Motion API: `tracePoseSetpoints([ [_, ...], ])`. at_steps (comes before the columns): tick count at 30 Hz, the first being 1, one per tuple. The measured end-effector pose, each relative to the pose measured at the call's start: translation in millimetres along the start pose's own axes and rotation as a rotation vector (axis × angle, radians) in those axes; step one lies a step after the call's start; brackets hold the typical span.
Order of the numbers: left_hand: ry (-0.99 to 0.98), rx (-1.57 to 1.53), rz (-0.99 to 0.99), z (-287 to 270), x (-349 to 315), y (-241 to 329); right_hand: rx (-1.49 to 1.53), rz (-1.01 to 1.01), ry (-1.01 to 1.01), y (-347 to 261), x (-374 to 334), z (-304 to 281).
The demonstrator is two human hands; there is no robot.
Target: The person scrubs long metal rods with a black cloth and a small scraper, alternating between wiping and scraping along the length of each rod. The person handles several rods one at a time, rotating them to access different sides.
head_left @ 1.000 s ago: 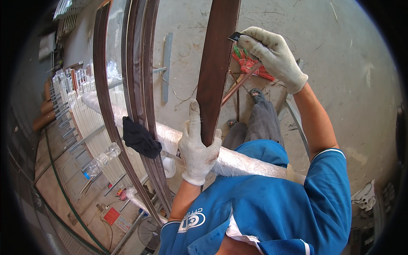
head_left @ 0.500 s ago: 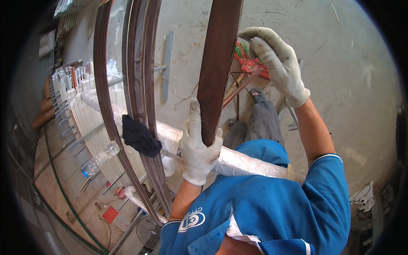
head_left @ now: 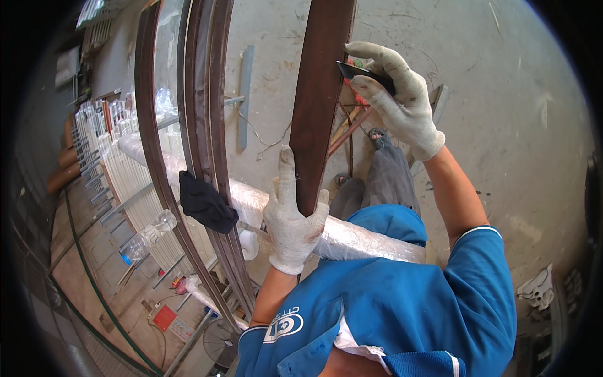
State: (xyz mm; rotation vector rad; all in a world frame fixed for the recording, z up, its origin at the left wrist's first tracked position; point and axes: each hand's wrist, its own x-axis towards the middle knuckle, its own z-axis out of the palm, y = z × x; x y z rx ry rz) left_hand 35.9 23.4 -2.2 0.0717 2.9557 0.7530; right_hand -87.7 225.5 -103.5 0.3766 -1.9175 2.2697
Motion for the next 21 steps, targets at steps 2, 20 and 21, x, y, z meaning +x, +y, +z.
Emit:
tracePoseSetpoints([
  [2,0.000,-0.029,0.009,0.2,0.6,-0.6,-0.013,-0.056,0.036,1.2,-0.5,1.9],
  [20,-0.013,-0.065,-0.007,0.6,-0.2,-3.9,-0.005,-0.097,0.056,13.4,3.1,2.1],
  [21,-0.007,-0.033,0.006,0.2,-0.1,-3.8,-0.006,-0.108,0.056,14.1,3.7,2.2],
])
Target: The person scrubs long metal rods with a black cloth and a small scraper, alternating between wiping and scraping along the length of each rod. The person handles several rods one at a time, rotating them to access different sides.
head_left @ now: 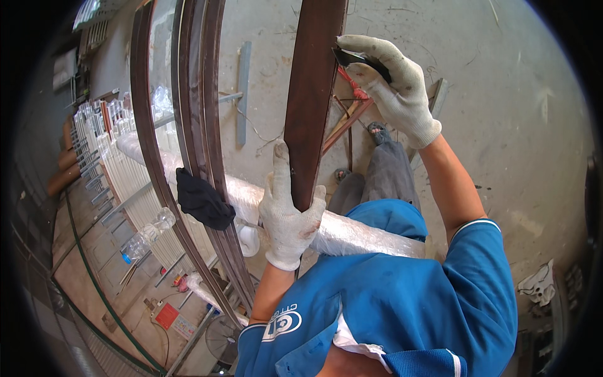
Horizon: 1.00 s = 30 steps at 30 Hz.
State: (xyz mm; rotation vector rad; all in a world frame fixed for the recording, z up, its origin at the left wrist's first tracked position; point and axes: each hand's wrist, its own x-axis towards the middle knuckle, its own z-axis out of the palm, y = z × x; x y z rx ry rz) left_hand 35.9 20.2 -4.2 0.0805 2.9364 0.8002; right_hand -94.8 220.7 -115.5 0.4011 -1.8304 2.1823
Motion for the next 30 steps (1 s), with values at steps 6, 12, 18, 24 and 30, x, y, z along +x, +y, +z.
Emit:
tracePoseSetpoints([
  [6,-0.010,0.007,-0.002,0.2,1.0,0.0,-0.095,-0.041,0.037,0.8,3.3,0.9],
  [12,0.011,-0.012,-0.013,1.7,-0.3,0.3,-0.214,-0.135,0.027,0.9,17.4,-10.1],
  [18,0.015,-0.012,-0.011,1.5,0.2,1.0,-0.073,0.060,0.219,-0.7,28.0,-25.4],
  [24,0.007,-0.009,-0.011,0.5,0.3,0.8,-0.154,-0.045,-0.073,-7.5,3.2,-11.0],
  [30,0.000,-0.011,-0.015,1.1,-0.2,0.3,-0.179,-0.069,0.003,-1.9,4.4,-2.7],
])
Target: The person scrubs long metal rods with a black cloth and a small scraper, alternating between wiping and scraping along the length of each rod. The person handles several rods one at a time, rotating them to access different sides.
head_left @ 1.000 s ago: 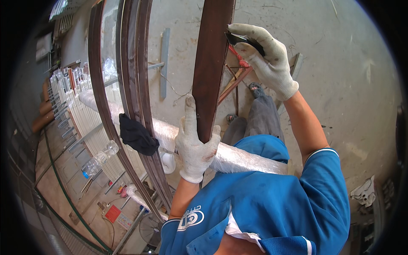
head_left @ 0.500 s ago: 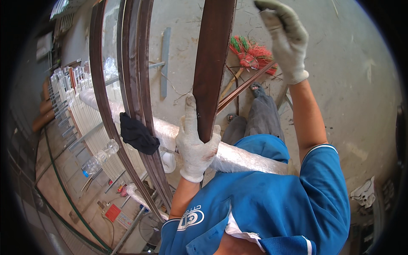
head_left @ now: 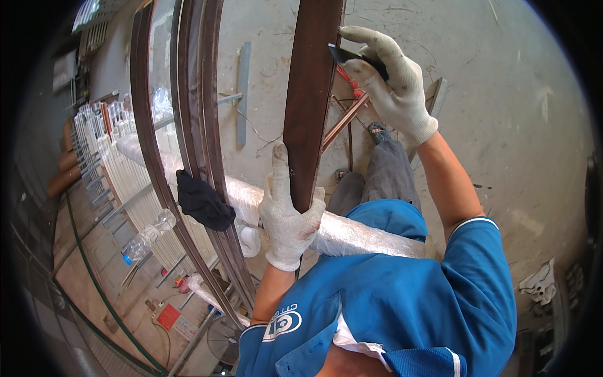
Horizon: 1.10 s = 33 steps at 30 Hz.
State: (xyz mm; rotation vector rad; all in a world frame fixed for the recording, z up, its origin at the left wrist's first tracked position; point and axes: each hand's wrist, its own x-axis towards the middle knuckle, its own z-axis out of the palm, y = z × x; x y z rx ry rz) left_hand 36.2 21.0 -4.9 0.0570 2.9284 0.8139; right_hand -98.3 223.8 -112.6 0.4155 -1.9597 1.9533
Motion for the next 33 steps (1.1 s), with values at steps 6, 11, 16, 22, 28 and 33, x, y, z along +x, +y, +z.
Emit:
tracePoseSetpoints([
  [6,0.009,0.009,0.022,-0.7,1.2,0.2,0.035,0.062,-0.001,2.4,-0.7,0.5],
  [11,-0.003,-0.010,0.018,-0.7,1.9,0.6,0.051,0.066,0.032,4.9,2.2,3.9],
  [16,0.002,0.019,0.029,-1.3,2.4,1.3,0.149,0.197,0.077,2.4,16.6,-2.2],
  [22,-0.010,0.020,0.012,-1.3,0.9,0.4,0.022,0.233,0.113,10.7,41.5,-12.6],
  [28,-0.005,0.000,-0.012,-0.5,0.9,0.7,-0.029,0.233,0.150,17.1,47.8,-19.9],
  [33,0.016,0.027,0.025,-0.9,1.4,1.4,0.009,0.200,0.192,7.4,40.9,-26.4],
])
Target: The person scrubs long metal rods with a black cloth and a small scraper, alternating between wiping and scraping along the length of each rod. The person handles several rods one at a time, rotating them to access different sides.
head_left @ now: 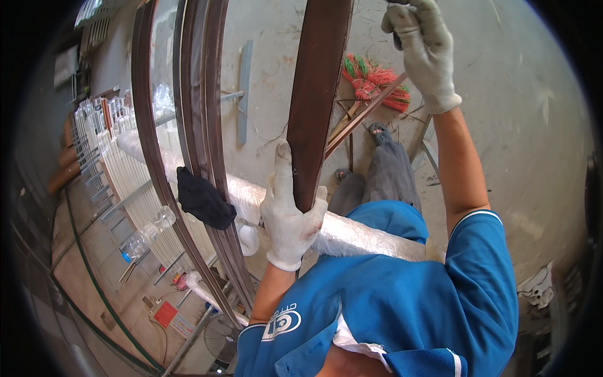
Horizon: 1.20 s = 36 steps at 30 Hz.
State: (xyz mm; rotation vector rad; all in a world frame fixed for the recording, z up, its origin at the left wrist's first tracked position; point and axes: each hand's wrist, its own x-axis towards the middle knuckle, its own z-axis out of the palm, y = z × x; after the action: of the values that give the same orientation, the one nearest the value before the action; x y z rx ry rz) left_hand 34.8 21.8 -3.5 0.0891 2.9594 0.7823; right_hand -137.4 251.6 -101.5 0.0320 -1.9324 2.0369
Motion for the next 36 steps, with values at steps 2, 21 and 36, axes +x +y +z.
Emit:
tracePoseSetpoints([
  [2,-0.020,-0.013,-0.038,0.2,-0.1,0.4,-0.111,-0.066,-0.044,0.4,8.6,-2.6],
  [21,-0.044,-0.037,-0.066,-0.2,0.3,1.9,-0.228,-0.228,-0.191,16.1,32.4,3.2],
  [36,-0.164,-0.426,-0.123,-15.3,5.2,-9.1,0.331,0.359,-0.194,-33.2,-92.4,-10.0],
])
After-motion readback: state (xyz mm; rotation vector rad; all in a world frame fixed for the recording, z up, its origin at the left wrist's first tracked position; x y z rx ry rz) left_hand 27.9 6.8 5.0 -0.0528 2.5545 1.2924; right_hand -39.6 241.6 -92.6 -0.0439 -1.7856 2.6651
